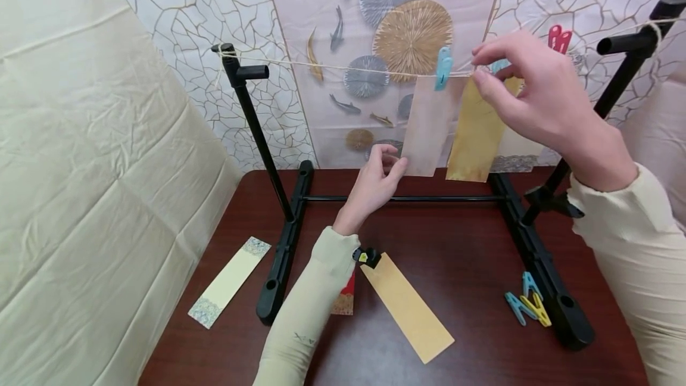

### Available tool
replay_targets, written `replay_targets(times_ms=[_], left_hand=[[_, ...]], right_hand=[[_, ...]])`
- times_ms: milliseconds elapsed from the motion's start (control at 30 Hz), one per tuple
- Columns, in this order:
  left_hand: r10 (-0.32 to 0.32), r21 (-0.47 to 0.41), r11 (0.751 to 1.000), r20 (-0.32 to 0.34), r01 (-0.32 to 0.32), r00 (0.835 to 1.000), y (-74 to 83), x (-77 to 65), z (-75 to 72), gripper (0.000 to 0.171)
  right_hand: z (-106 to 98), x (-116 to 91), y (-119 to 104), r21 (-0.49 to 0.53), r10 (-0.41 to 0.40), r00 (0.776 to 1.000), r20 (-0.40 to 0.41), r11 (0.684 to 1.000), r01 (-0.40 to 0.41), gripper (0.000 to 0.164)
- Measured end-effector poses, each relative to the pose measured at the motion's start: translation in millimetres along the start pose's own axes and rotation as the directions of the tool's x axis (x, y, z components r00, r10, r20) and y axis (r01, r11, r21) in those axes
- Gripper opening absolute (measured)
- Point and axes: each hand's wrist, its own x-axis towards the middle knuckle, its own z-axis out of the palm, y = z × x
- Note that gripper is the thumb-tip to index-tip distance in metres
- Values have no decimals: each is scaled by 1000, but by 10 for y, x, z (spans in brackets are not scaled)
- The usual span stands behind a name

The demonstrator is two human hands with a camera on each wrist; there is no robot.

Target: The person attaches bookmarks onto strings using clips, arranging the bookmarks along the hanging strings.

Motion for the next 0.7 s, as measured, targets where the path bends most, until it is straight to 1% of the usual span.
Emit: replay_targets(times_ms=[167,300,433,600,700], left_hand=[[-35,-27,999,-4,34,999,-90,-103,-6,34],[-43,-58,997,-8,42,999,-147,-173,8,32],[-55,-94,994,-20,53,998,-198,-247,20,30],[-66,-90,994,-29,64,997,-258,-337,14,28],[-70,-93,993,-28,67,997,-287,-387,5,26]], right_hand=[[-17,-165,-3,23,-7,1000,4,1000,7,21],[-41,-299,37,64,33,999,3,997,-34,21],[-25,-455,92,94,71,997,-17,993,-69,18],[40,-653,162,140,122,993,-13,983,-119,17],[75,-773,187,141,165,986,5,976,-164,18]])
